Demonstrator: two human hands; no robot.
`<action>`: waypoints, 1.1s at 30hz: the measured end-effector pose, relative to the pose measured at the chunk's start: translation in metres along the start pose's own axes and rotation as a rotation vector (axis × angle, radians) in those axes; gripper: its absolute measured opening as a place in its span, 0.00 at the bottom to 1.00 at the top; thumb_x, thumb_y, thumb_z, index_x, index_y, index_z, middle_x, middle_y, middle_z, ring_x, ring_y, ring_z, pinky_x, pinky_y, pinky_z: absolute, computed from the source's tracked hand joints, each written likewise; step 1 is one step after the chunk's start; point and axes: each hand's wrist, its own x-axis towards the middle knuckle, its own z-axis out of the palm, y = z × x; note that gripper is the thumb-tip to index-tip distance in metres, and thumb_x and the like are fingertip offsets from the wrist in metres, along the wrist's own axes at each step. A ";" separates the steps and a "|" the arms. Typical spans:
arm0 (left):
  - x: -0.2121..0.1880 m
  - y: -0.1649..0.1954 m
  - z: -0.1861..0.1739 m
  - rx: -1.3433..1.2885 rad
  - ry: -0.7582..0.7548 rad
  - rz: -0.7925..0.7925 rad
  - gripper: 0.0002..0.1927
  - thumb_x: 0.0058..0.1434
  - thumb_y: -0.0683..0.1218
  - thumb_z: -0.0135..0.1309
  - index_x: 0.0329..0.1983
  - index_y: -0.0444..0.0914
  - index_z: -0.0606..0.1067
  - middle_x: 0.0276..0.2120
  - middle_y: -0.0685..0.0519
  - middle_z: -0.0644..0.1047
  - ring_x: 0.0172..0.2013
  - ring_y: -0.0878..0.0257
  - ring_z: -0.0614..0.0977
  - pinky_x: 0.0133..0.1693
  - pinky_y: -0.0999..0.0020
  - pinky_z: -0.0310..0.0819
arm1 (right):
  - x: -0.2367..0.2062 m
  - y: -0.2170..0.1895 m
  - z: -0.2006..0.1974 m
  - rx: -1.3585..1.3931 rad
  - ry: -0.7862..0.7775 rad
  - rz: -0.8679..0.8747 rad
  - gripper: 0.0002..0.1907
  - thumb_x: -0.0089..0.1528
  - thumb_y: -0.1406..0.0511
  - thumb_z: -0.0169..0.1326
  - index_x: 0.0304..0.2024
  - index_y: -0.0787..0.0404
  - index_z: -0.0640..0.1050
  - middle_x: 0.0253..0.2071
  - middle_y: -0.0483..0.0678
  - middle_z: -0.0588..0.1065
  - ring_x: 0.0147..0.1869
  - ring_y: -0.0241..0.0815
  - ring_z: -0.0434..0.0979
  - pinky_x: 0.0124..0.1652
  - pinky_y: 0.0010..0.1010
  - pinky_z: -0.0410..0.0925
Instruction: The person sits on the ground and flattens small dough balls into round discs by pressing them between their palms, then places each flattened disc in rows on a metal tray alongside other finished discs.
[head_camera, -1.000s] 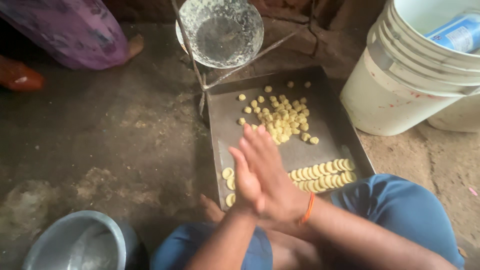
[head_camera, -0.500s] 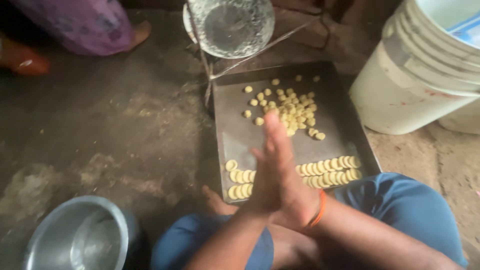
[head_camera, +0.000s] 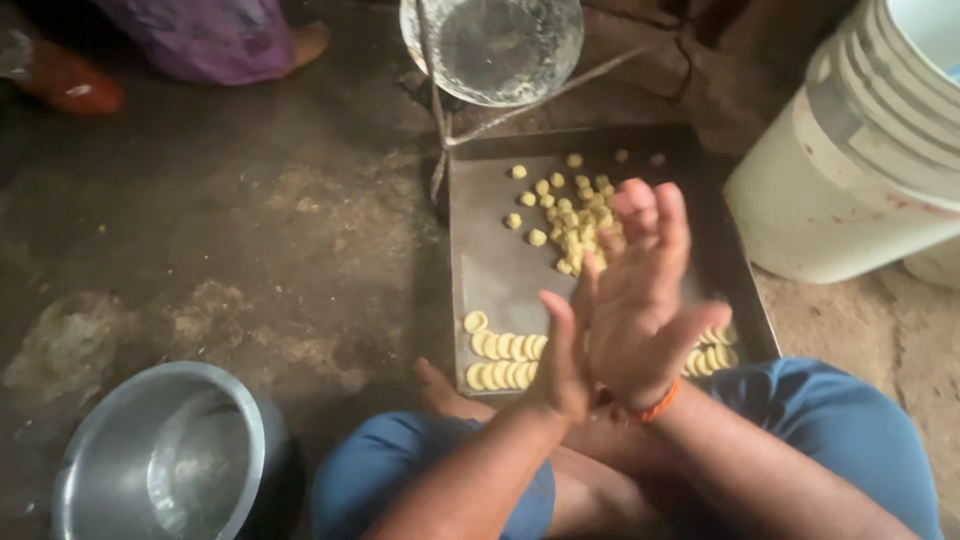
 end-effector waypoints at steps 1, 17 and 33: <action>0.001 -0.002 0.003 -0.123 0.046 -0.077 0.48 0.67 0.74 0.15 0.81 0.40 0.35 0.80 0.46 0.42 0.78 0.57 0.43 0.74 0.60 0.35 | 0.008 0.002 0.000 -0.076 0.034 -0.021 0.55 0.67 0.29 0.29 0.80 0.60 0.50 0.76 0.51 0.52 0.80 0.47 0.47 0.77 0.46 0.42; -0.005 -0.005 0.015 -0.442 -0.006 -0.224 0.52 0.56 0.80 0.24 0.79 0.54 0.35 0.78 0.54 0.49 0.77 0.57 0.54 0.71 0.58 0.55 | 0.023 -0.022 0.014 -0.120 0.289 0.028 0.50 0.65 0.29 0.31 0.69 0.61 0.64 0.72 0.50 0.63 0.78 0.43 0.56 0.76 0.41 0.47; 0.022 0.048 -0.037 -0.567 0.264 -0.072 0.43 0.61 0.76 0.36 0.67 0.44 0.66 0.50 0.52 0.77 0.44 0.56 0.79 0.48 0.59 0.73 | 0.040 -0.053 0.009 -0.855 -0.511 -0.049 0.13 0.61 0.63 0.58 0.46 0.62 0.78 0.62 0.54 0.69 0.75 0.59 0.61 0.70 0.50 0.54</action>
